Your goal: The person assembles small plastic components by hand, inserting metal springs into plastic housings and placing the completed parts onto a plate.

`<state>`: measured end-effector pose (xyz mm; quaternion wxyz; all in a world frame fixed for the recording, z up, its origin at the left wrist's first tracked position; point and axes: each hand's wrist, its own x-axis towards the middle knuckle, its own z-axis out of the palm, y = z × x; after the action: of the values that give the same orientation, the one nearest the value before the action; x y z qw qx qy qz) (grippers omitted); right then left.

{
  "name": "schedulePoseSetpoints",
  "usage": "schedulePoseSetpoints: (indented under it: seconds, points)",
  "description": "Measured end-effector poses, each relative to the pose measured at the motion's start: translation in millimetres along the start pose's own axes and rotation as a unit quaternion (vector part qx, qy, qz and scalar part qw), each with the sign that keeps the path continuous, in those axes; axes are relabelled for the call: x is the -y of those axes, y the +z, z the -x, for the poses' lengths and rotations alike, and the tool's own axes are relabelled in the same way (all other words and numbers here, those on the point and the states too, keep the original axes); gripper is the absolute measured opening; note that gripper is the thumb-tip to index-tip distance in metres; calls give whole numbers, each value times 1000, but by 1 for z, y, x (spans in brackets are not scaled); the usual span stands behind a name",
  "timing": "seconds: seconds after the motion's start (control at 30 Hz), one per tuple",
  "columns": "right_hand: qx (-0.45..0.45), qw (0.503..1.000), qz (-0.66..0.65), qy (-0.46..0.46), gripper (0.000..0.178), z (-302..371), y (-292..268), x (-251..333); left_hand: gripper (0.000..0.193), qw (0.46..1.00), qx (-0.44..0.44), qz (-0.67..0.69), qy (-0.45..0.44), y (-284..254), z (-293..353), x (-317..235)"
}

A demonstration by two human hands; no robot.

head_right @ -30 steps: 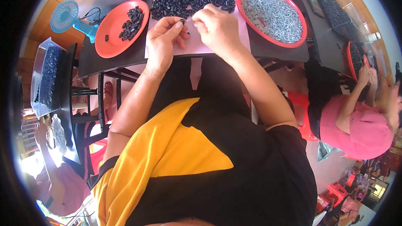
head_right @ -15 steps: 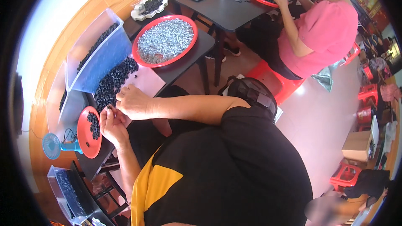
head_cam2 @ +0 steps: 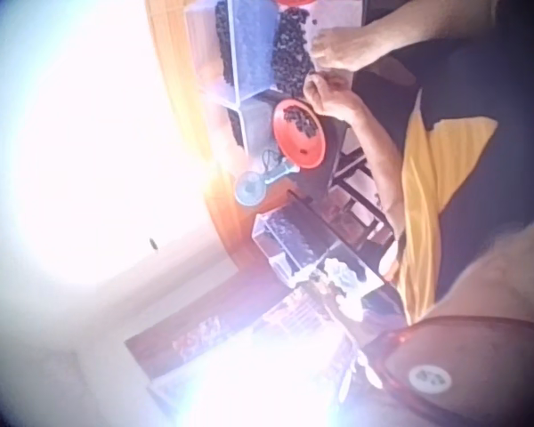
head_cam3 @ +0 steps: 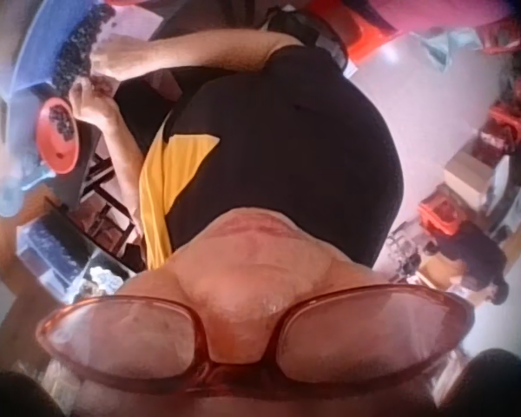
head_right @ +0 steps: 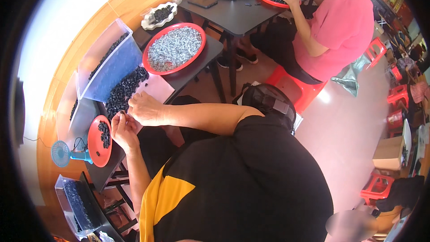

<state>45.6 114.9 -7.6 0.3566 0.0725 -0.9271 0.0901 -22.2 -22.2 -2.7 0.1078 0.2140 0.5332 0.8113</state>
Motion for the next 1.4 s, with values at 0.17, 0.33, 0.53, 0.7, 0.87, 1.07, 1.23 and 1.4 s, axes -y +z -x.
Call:
schedulePoseSetpoints:
  seconds: [0.17, 0.33, 0.53, 0.7, 0.87, 1.07, 1.23, 1.4]
  points:
    - [8, 1000, -23, 7, 15, 0, 3, -3, 10, 1000, -18, -8, -1, 1, -2, 5]
    - [-4, 1000, 0, 10, 13, -1, 7, -3, 11, 1000, -4, -19, -1, 0, -4, 5]
    - [-15, 1000, 6, -2, 13, 0, 5, -2, 10, 1000, 12, -18, 10, -1, -5, 7]
    - [-22, 1000, -16, -4, 9, 1, 1, 0, 10, 1000, 1, -20, 4, 0, 0, 6]
    - [-5, 1000, 12, 8, 7, -1, -1, 1, 10, 1000, 10, -9, 15, 2, 0, 9]
    - [-10, 1000, -7, 6, 9, -5, -3, 1, 7, 998, 13, -55, -5, 4, 5, 1]
    - [-12, 1000, -14, 22, 9, -5, -2, 2, 5, 998, 23, -52, -11, 2, 6, 4]
    - [-15, 999, 0, 35, 10, -8, -4, 7, 8, 994, 35, -88, 59, -2, 4, 20]
